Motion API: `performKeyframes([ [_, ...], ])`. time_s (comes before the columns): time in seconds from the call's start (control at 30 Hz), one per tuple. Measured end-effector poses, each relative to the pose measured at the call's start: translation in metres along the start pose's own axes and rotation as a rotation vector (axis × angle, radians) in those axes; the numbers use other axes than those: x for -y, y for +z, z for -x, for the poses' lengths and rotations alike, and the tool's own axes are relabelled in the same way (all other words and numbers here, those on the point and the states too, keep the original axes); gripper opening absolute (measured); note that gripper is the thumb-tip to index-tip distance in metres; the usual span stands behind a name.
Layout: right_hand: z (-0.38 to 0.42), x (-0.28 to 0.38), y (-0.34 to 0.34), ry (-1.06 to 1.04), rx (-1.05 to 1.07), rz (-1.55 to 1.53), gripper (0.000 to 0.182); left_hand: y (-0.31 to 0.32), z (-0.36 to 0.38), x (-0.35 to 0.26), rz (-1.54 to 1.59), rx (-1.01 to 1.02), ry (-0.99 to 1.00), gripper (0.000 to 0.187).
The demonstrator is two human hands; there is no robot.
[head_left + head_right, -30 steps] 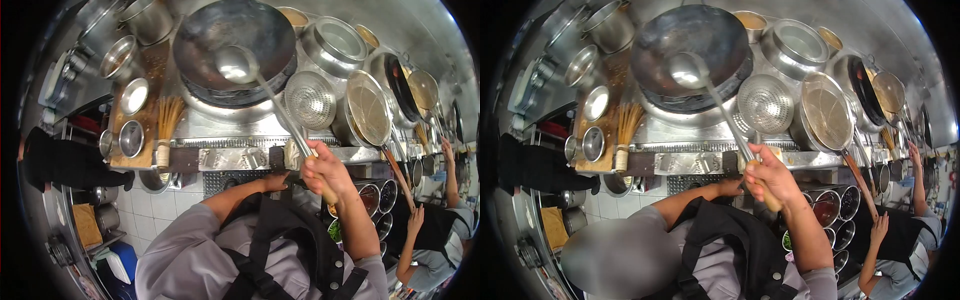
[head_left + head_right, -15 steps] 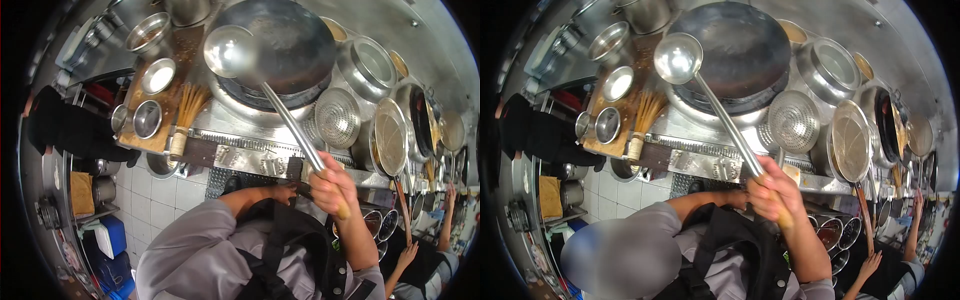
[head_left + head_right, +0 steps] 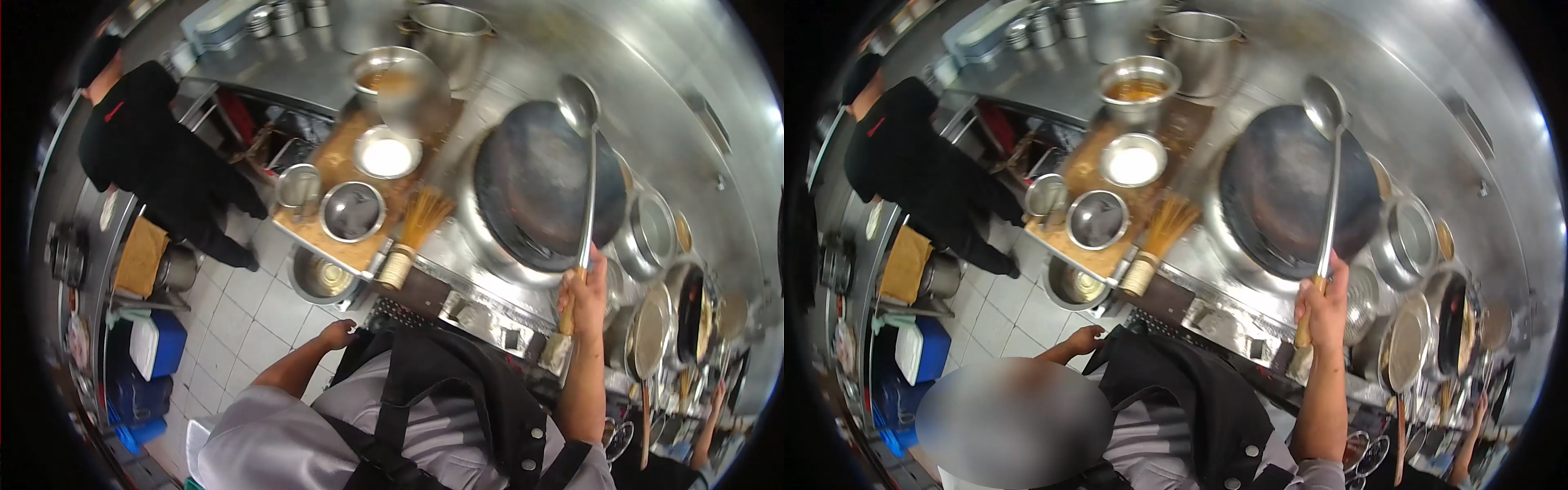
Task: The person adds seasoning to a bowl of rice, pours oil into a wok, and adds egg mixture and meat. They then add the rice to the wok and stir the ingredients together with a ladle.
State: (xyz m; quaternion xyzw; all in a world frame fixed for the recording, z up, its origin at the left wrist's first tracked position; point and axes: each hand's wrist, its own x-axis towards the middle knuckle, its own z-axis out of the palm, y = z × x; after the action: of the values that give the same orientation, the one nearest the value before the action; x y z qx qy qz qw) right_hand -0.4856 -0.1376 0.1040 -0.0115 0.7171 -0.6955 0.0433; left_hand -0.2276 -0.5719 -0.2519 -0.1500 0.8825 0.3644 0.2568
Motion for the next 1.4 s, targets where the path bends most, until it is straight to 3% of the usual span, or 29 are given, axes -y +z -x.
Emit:
performKeyframes([
  [0.13,-0.079,0.077,0.133,0.096,0.412,-0.049,0.057,-0.023,-0.01,0.03,0.068,0.047,-0.068,0.051],
  [0.2,-0.118,0.083,0.198,0.16,0.48,0.043,0.061,-0.027,-0.012,0.046,0.047,-0.033,0.09,0.054],
  [0.27,-0.143,0.077,0.256,0.13,0.506,0.247,0.061,-0.038,-0.006,0.054,0.049,-0.04,0.119,0.055],
  [0.37,-0.165,0.065,0.303,0.144,0.5,0.258,0.061,-0.05,0.002,0.065,0.048,-0.047,0.181,0.056],
  [0.47,-0.184,0.049,0.314,0.292,0.462,0.029,0.05,-0.058,0.017,0.066,0.102,-0.094,0.171,0.05],
  [0.53,-0.212,0.023,0.3,0.772,0.687,-1.013,0.029,-0.09,0.046,0.02,0.451,-0.11,0.026,0.043],
  [0.57,-0.209,0.022,0.296,0.767,0.687,-1.013,0.029,-0.1,0.053,0.003,0.45,-0.111,0.03,0.043],
  [0.63,-0.189,0.015,0.276,0.719,0.8,-1.383,0.016,-0.114,0.056,-0.027,0.604,-0.114,0.16,0.039],
  [0.73,-0.149,0.03,0.233,0.623,0.893,-1.633,0.018,-0.111,0.033,-0.061,0.727,-0.077,0.339,0.04],
  [0.8,-0.13,0.036,0.188,0.546,0.939,-1.715,0.024,-0.126,0.026,-0.12,0.593,-0.06,0.402,0.04],
  [0.87,-0.101,0.056,0.137,0.489,0.932,-1.684,0.024,-0.129,0.017,-0.18,0.566,0.124,0.432,0.039],
  [1.0,-0.073,0.079,0.03,0.432,0.72,-1.318,0.015,-0.121,0.006,-0.32,0.291,0.048,0.845,0.038],
  [1.07,-0.064,0.098,0.0,0.413,0.426,-0.851,0.01,-0.119,0.007,-0.397,0.007,-0.168,1.083,0.039],
  [1.1,-0.064,0.097,-0.013,0.408,0.401,-0.86,0.01,-0.105,-0.007,-0.428,0.003,-0.274,1.193,0.04],
  [1.13,-0.066,0.094,-0.024,0.383,0.275,-0.674,0.011,-0.089,-0.022,-0.454,0.001,-0.385,1.298,0.042],
  [1.17,-0.064,0.089,-0.035,0.357,0.154,-0.486,0.016,-0.075,-0.039,-0.477,-0.029,-0.441,1.32,0.037],
  [1.2,-0.058,0.077,-0.046,0.353,0.142,-0.491,0.016,-0.063,-0.055,-0.493,-0.059,-0.502,1.339,0.033],
  [1.23,-0.047,0.058,-0.057,0.233,0.094,-0.279,0.025,-0.055,-0.066,-0.501,-0.058,-0.496,1.347,0.033],
  [1.3,-0.016,0.023,-0.073,0.068,0.022,0.01,0.05,-0.038,-0.079,-0.513,-0.3,-0.45,1.051,0.023],
  [1.4,0.029,-0.035,-0.113,0.017,-0.087,0.124,0.056,-0.021,-0.061,-0.517,-0.155,-0.469,1.181,0.018],
])
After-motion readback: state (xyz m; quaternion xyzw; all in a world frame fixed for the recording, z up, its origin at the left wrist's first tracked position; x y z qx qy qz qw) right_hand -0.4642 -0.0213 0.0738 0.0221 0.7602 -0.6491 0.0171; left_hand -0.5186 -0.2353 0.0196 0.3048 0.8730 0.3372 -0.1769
